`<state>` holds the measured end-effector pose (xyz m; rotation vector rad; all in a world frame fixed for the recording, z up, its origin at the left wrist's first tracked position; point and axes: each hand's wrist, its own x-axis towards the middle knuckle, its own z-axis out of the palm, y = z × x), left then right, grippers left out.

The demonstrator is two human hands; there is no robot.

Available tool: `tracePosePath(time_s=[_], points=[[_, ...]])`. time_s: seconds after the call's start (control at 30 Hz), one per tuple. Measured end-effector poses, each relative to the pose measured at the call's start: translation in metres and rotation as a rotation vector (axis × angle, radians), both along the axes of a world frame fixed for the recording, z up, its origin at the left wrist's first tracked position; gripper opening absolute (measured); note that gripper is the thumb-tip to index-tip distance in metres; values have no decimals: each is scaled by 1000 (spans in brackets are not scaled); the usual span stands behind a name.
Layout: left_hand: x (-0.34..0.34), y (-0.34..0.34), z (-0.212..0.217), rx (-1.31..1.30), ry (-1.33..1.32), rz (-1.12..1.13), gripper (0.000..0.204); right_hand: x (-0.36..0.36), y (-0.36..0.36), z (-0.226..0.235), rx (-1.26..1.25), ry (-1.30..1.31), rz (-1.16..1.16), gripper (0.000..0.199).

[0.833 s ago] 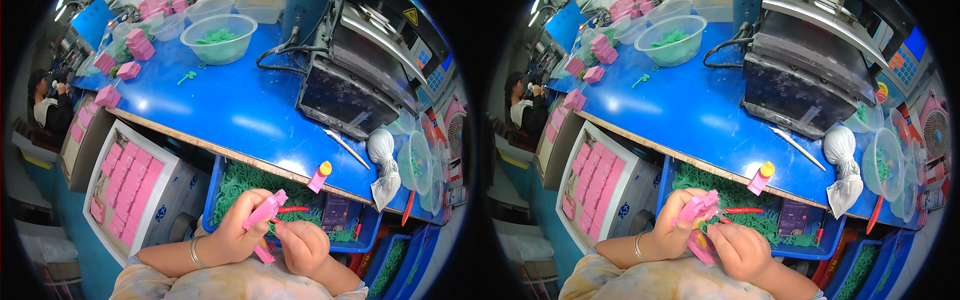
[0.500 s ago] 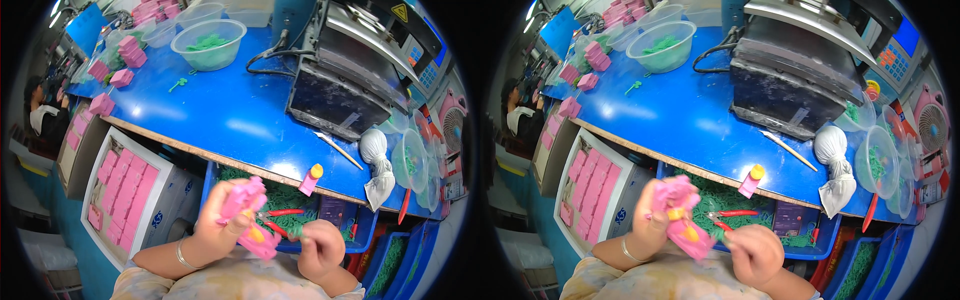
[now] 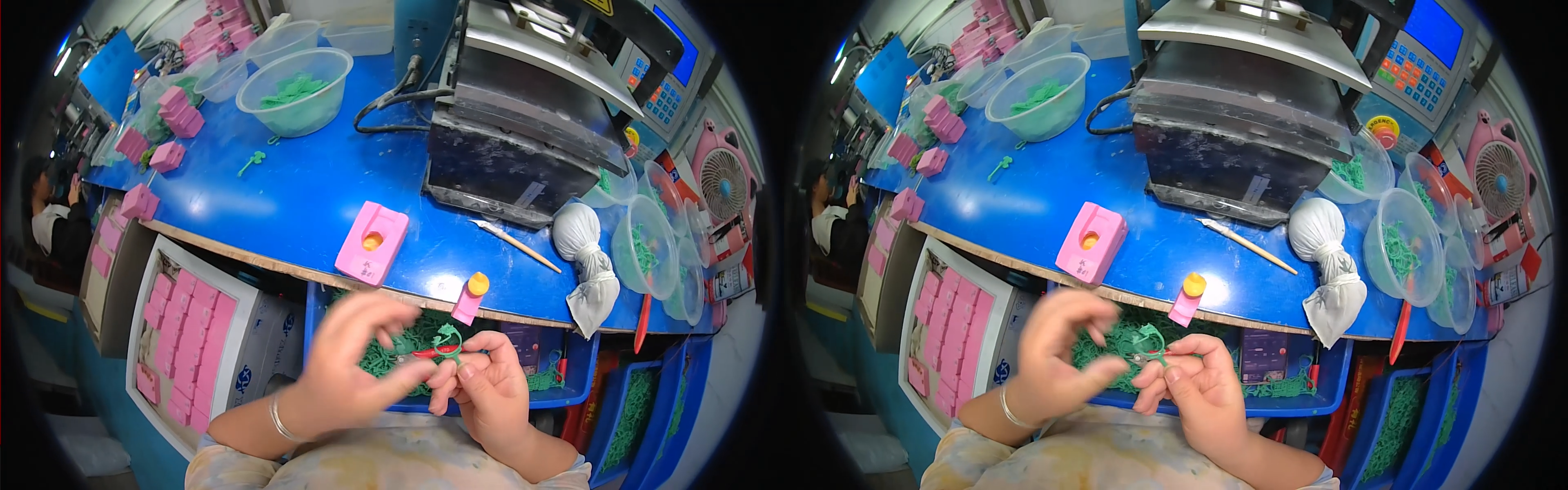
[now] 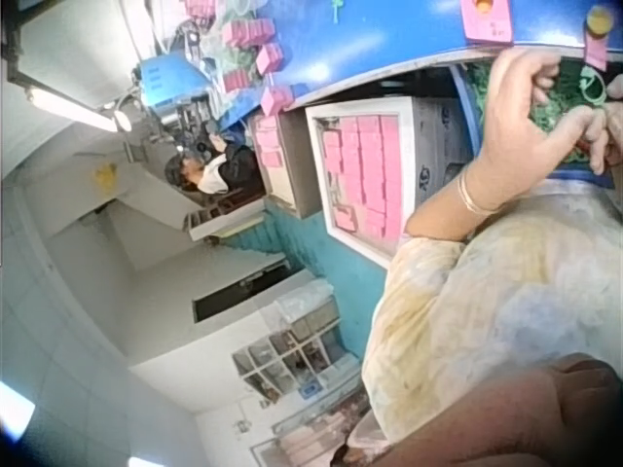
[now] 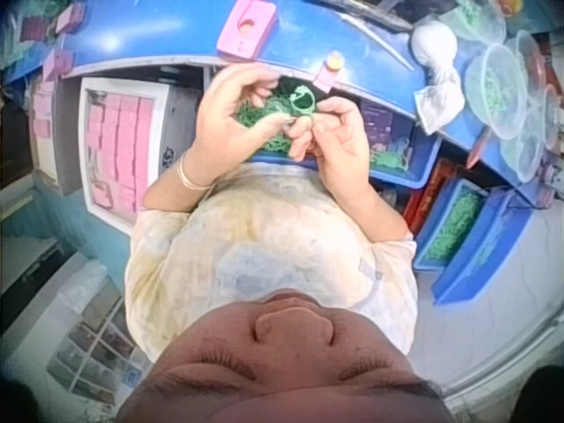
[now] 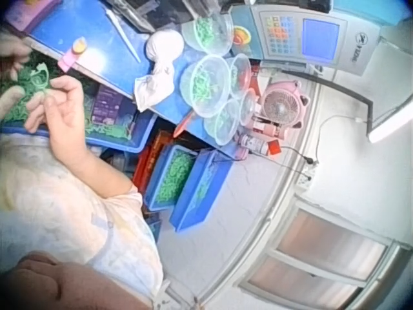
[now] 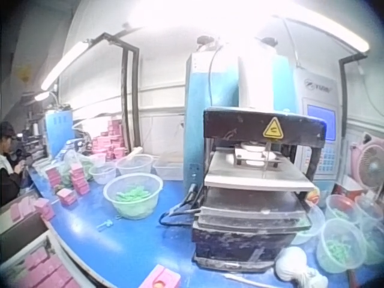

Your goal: The recorder is seen cleaning and assembling small pink and yellow candle or wax molds at a workstation.

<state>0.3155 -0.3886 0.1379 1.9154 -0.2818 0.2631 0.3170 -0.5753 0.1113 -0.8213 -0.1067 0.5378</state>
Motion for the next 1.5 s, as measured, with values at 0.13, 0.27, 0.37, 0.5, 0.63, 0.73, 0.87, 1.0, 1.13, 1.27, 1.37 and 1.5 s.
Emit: tracePosePath(time_s=[0.13, 0.27, 0.37, 0.5, 0.63, 0.73, 0.87, 1.0, 1.13, 1.27, 1.37, 1.5], points=[[-12, -21, -15, -652, 478, -214, 20, -3, 7, -1, -86, -72, 7, 21], [-15, -20, -26, -680, 365, -156, 11, -2, 10, 4, -163, -107, 44, 22], [-15, -16, -26, -348, 285, -91, 11, -1, 9, 4, -193, -114, 69, 22], [-12, -11, -26, 160, -277, -47, 20, 2, 9, 3, -127, 73, 140, 26], [-14, -9, -24, 257, -416, -42, 30, 2, 14, 4, -113, 137, 132, 27], [-19, -6, -25, 305, -510, -118, 33, 6, 19, 7, -113, 315, 204, 26], [-17, -4, -23, 304, -487, -112, 35, 7, 20, -12, -20, 468, 278, 19], [-15, -1, -26, 96, -350, 0, 29, 4, 14, -7, -379, 155, 281, 12], [-16, 1, -21, 121, -250, -64, 31, 0, 11, -4, -675, -459, -75, 15], [-17, -1, -23, 172, -235, -77, 31, 12, 8, 14, -770, -904, -140, 26], [-16, -2, -21, 212, -275, -72, 30, 14, 7, 12, -781, -1054, -207, 22], [-17, -3, -22, 223, -287, -79, 31, 14, 7, 12, -792, -1055, -223, 19]])
